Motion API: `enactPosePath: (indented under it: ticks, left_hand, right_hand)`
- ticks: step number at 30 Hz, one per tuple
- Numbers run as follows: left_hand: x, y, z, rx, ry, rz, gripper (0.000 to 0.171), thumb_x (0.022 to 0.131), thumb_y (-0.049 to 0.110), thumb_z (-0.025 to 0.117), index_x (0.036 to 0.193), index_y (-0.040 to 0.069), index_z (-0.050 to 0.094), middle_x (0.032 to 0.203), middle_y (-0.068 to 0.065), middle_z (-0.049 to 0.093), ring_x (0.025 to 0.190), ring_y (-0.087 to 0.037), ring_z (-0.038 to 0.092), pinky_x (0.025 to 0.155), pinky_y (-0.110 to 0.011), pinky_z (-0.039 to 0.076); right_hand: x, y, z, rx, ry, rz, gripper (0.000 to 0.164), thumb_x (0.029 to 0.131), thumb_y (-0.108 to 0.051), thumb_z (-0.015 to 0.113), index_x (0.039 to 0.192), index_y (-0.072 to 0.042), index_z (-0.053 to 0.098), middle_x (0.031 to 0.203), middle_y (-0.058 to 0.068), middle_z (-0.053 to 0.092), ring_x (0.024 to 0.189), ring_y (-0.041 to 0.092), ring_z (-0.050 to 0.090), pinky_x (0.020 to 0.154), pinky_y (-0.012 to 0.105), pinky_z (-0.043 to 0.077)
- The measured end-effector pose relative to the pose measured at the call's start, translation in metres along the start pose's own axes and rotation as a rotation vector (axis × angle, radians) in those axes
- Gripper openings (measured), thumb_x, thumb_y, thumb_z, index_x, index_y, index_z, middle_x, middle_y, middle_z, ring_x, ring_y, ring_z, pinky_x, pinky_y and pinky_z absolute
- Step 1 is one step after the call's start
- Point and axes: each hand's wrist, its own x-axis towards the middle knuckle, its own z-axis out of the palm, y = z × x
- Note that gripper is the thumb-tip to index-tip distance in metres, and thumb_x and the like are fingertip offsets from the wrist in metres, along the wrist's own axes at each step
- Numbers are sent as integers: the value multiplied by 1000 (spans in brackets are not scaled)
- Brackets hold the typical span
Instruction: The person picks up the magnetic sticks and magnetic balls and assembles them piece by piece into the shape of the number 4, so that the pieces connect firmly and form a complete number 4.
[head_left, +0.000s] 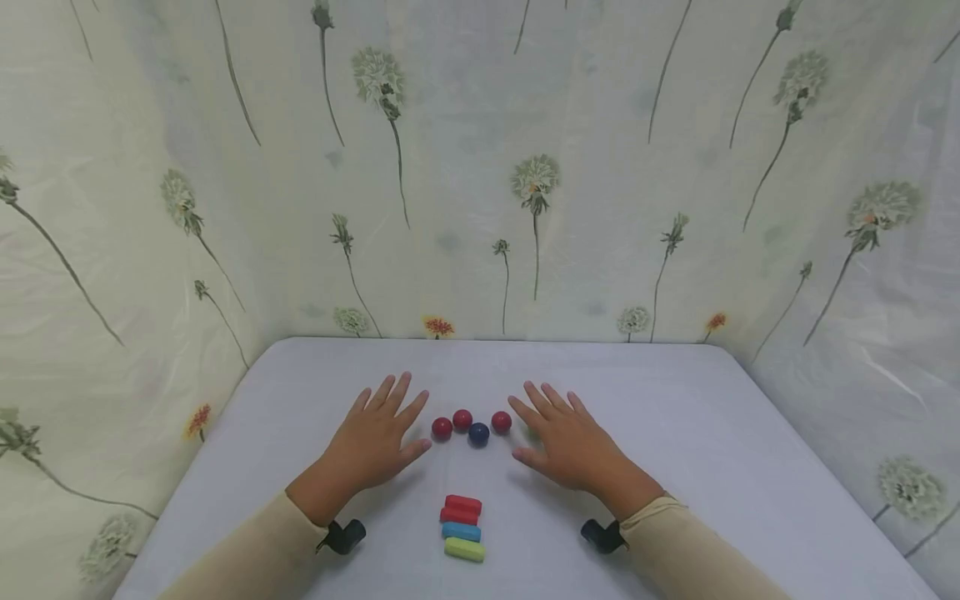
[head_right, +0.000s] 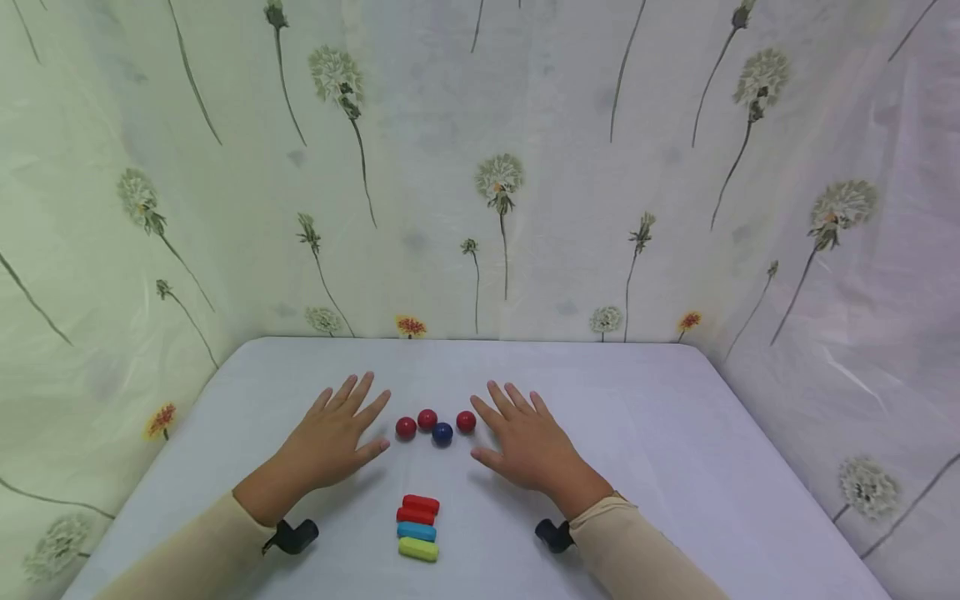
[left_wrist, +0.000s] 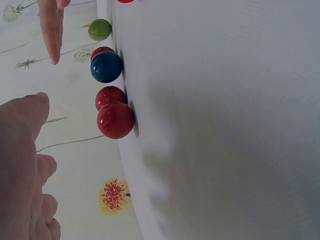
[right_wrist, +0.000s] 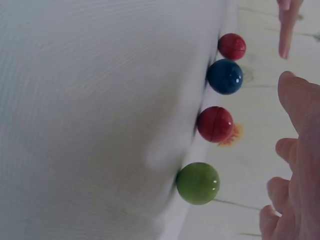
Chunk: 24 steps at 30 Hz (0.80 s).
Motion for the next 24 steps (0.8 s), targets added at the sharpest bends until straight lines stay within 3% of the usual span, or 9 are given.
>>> enactPosePath:
  ticks: [8, 14, 19, 24]
  left_hand:
    - [-1, 0, 4, -56, -23, -25, 83, 99, 69, 52, 167, 30, 25, 176, -8, 13, 163, -37, 10, 126, -64, 20]
    - [-2, 1, 8, -77, -22, -33, 82, 99, 68, 52, 167, 30, 26, 176, -9, 15, 162, -39, 11, 126, -65, 20]
    - [-1, 4, 9, -139, -15, -58, 81, 99, 66, 54, 166, 29, 27, 176, -10, 16, 162, -40, 10, 126, -64, 19]
    - [6, 9, 7, -289, -24, -103, 80, 99, 63, 56, 166, 28, 29, 175, -12, 20, 161, -43, 13, 126, -63, 18]
  right_hand:
    - [3, -4, 4, 68, 0, 21, 84, 96, -66, 61, 166, -35, 25, 176, 3, 18, 163, 32, 15, 128, 62, 13]
    - [2, -14, 12, 134, 34, 39, 81, 95, -63, 65, 164, -34, 34, 173, 4, 27, 161, 31, 23, 128, 59, 19]
    - [1, -26, 13, 179, 71, 59, 77, 94, -61, 68, 161, -34, 40, 168, 1, 39, 157, 28, 32, 124, 55, 31]
    - [1, -36, 11, 227, 132, 49, 66, 95, -56, 71, 152, -29, 53, 151, -4, 58, 145, 23, 50, 113, 50, 48]
